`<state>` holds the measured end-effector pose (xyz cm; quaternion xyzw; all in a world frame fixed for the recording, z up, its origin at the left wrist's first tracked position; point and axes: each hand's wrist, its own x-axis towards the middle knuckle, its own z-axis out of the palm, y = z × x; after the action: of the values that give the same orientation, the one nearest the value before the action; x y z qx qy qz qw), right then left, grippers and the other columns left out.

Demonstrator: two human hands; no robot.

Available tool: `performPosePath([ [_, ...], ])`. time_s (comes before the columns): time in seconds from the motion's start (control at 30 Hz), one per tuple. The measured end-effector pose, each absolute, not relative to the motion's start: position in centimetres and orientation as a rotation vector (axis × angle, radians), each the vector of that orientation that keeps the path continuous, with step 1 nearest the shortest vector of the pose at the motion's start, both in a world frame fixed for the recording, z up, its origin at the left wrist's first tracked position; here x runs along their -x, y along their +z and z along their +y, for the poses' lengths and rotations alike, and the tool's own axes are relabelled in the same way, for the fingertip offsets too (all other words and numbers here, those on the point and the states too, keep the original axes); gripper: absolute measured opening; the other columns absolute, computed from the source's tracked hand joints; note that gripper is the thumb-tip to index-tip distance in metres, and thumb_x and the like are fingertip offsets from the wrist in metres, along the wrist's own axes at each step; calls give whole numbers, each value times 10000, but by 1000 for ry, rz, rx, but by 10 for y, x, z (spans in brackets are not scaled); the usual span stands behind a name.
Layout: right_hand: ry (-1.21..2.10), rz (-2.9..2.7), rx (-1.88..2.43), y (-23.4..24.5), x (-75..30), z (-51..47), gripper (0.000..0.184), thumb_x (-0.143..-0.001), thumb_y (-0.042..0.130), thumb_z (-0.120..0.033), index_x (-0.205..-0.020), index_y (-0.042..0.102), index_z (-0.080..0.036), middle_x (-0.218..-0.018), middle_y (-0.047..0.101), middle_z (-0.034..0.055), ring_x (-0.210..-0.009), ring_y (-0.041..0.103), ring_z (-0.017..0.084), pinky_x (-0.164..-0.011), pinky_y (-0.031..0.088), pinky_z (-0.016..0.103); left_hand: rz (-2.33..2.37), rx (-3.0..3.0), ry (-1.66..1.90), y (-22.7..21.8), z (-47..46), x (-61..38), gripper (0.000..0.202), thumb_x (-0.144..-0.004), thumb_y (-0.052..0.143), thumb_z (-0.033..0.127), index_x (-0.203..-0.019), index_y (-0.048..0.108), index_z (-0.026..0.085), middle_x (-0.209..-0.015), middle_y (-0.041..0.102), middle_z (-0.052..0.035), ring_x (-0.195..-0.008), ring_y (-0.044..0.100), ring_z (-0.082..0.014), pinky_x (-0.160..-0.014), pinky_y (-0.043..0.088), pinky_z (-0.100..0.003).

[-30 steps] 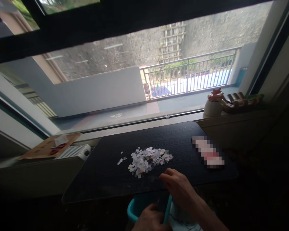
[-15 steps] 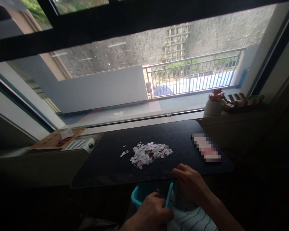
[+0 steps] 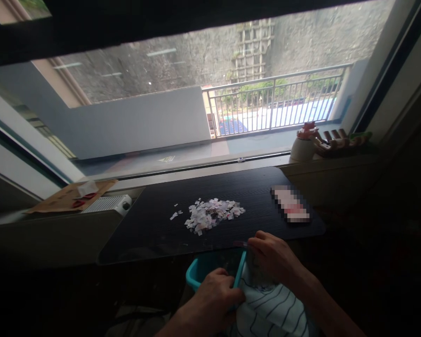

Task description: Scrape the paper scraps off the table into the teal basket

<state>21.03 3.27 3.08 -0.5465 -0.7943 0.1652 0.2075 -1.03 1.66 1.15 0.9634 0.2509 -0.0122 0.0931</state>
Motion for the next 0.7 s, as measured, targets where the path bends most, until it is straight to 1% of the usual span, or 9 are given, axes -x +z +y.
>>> performPosePath([
  [0.1, 438, -2182, 1548, 33, -206, 38, 314, -972, 377, -262, -920, 679, -195, -852, 605, 41, -740, 575, 141, -683, 437, 254, 752, -2851, -4, 9, 17, 12, 173, -756, 698, 368, -806, 615, 224, -693, 575, 15, -633, 541, -169, -707, 391, -297],
  [0.23, 550, -2224, 1454, 33, -197, 44, 294, -968, 398, -266, -883, 673, -206, -830, 594, 20, -706, 567, 124, -659, 422, 236, 757, -2827, 24, 8, 17, 17, 168, -754, 703, 363, -803, 617, 228, -683, 562, 23, -631, 535, -166, -723, 390, -297],
  [0.4, 477, -2192, 1508, 33, -188, 51, 282, -963, 414, -257, -876, 673, -186, -814, 581, 27, -704, 558, 136, -654, 403, 247, 833, -2769, 57, 6, 15, 36, 168, -765, 696, 368, -793, 615, 224, -681, 545, 26, -646, 538, -164, -756, 396, -303],
  [0.53, 637, -2292, 1362, 33, -163, 59, 281, -964, 418, -247, -896, 687, -202, -819, 595, 21, -689, 554, 124, -638, 401, 229, 916, -2708, 77, 5, 12, 57, 175, -770, 688, 380, -799, 618, 222, -681, 547, 23, -651, 539, -164, -765, 402, -309],
  [0.7, 620, -2295, 1275, 34, -112, 83, 270, -959, 435, -241, -954, 700, -191, -870, 617, 44, -743, 574, 138, -670, 410, 237, 1059, -2666, 63, 4, 8, 82, 163, -764, 680, 365, -799, 630, 214, -659, 542, 15, -624, 521, -162, -719, 408, -304],
])
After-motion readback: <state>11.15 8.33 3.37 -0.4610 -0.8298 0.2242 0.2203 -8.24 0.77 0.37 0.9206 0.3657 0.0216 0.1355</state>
